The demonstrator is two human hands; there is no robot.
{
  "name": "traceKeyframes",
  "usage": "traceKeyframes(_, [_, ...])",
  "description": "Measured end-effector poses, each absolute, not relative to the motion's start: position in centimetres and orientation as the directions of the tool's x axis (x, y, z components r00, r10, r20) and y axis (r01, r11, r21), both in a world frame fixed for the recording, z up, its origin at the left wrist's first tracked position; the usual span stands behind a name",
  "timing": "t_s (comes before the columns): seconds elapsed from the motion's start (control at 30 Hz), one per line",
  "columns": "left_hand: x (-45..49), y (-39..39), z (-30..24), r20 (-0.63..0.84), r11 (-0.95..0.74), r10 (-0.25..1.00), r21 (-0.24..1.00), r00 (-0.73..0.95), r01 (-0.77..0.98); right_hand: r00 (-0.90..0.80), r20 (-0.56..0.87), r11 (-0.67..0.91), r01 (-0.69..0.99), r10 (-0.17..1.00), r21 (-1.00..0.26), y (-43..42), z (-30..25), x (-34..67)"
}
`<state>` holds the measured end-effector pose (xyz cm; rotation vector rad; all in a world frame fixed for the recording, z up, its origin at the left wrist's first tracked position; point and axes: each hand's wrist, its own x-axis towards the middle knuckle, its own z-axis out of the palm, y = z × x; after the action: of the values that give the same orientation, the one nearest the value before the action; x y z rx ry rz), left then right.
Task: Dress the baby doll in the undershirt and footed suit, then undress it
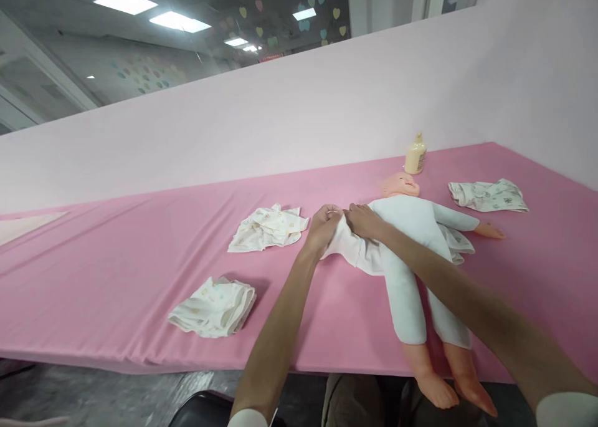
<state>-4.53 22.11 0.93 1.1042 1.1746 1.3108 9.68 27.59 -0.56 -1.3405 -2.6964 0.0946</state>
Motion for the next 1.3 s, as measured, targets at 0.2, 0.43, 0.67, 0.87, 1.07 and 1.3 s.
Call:
traceKeyframes(0.2, [-2.2,20.4,0.6,-0.047,0.072,0.99,0.978,0.133,-0.195,-0.521,0.135,0.531,0.846,0.843,-0.052,28.7,0.7,11.3])
traceKeyframes(0.43, [-0.7,18.6,-1.2,-0.042,0.03,0.984,0.997,0.172,0.075,-0.449,0.11,0.438,0.892,0.887,0.109,30.2,1.8,12.5])
traceKeyframes(0.67, [-0.2,18.6,-1.5,-0.073,0.045,0.983,0.985,0.168,0.165,-0.452,0.083,0.444,0.89,0.888,0.102,31.1,1.7,13.0])
traceKeyframes(0.87, [-4.4,22.3,-3.3,0.146,0.03,0.968,0.744,-0.206,0.668,-0.409,0.05,0.408,0.913,0.911,0.028,31.4,1.5,13.6])
traceKeyframes(1.07, [-7.2,23.7,-4.5,0.163,0.121,0.97,0.311,-0.179,0.943,-0.363,0.05,0.364,0.931,0.93,-0.011,31.2,1.7,13.4])
traceKeyframes(1.3, [-8.3,26.7,-4.9,0.134,0.16,0.905,0.771,-0.403,0.616,-0.311,0.06,0.313,0.949,0.949,-0.029,31.2,1.7,13.3])
